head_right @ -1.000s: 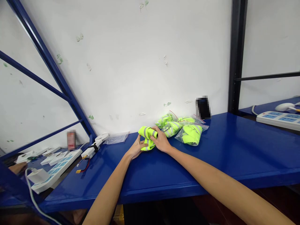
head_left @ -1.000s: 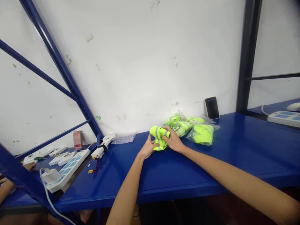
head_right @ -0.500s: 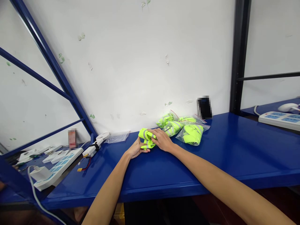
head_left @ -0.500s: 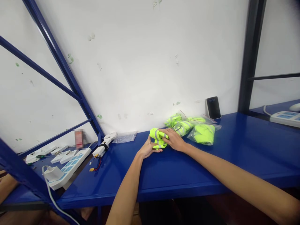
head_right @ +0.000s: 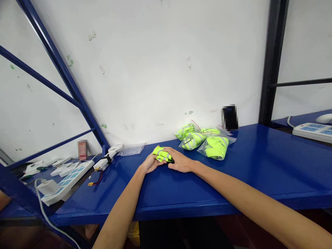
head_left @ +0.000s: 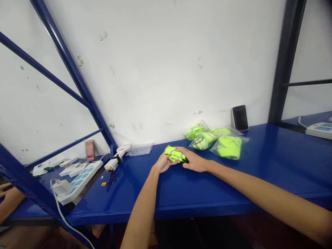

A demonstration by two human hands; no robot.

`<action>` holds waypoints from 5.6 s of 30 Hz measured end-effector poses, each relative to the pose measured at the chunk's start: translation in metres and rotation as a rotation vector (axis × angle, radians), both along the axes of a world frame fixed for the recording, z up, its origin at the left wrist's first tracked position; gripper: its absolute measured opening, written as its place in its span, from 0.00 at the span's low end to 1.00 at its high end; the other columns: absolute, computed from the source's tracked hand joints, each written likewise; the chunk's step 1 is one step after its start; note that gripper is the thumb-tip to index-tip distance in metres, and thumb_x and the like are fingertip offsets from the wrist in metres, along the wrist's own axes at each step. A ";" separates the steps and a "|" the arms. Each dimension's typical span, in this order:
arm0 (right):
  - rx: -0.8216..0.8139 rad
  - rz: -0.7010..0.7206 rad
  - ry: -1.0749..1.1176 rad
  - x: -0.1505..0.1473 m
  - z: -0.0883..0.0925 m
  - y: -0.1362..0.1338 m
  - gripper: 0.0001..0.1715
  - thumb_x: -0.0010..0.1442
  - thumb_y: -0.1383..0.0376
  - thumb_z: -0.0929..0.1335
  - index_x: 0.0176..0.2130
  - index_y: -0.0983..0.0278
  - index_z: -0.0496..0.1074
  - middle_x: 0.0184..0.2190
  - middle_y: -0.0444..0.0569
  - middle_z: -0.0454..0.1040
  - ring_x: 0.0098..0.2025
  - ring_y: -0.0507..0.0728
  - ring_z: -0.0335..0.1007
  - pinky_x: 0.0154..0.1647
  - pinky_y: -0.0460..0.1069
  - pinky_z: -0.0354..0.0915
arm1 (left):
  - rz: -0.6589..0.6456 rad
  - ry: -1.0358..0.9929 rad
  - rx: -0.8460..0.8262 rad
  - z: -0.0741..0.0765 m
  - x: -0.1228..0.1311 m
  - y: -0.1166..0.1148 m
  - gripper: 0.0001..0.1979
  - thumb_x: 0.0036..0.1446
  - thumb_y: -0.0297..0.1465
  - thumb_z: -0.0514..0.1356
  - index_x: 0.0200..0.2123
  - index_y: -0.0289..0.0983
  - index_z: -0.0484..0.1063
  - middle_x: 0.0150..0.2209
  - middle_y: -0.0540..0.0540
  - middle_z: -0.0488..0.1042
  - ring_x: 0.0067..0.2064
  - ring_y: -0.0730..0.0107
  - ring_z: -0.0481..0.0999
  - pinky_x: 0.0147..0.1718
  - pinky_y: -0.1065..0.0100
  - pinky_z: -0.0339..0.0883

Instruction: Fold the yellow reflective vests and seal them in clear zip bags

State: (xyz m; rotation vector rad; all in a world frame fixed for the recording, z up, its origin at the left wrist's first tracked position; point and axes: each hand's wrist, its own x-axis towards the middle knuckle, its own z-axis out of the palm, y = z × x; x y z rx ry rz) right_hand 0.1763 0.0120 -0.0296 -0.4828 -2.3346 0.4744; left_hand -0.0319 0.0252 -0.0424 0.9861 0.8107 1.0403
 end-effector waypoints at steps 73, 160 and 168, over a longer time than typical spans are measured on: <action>-0.265 -0.447 0.426 -0.007 0.001 0.018 0.09 0.56 0.61 0.64 0.32 0.62 0.73 0.36 0.47 0.77 0.41 0.60 0.72 0.47 0.54 0.63 | 0.508 1.240 0.657 0.010 -0.025 -0.006 0.08 0.50 0.37 0.59 0.29 0.38 0.69 0.32 0.43 0.71 0.38 0.57 0.70 0.42 0.61 0.60; -0.572 -0.477 0.667 -0.008 -0.001 0.017 0.12 0.51 0.58 0.65 0.24 0.62 0.65 0.23 0.40 0.65 0.30 0.55 0.61 0.34 0.49 0.56 | 0.153 1.498 1.334 0.027 0.036 -0.039 0.45 0.52 0.55 0.57 0.66 0.40 0.45 0.59 0.36 0.61 0.63 0.52 0.58 0.62 0.44 0.43; -0.432 -0.507 0.708 -0.017 0.005 0.004 0.16 0.58 0.57 0.62 0.27 0.62 0.70 0.28 0.45 0.73 0.36 0.58 0.67 0.42 0.51 0.60 | 0.198 1.438 1.332 0.024 0.036 -0.032 0.44 0.53 0.51 0.59 0.66 0.41 0.46 0.60 0.37 0.61 0.62 0.54 0.59 0.62 0.47 0.47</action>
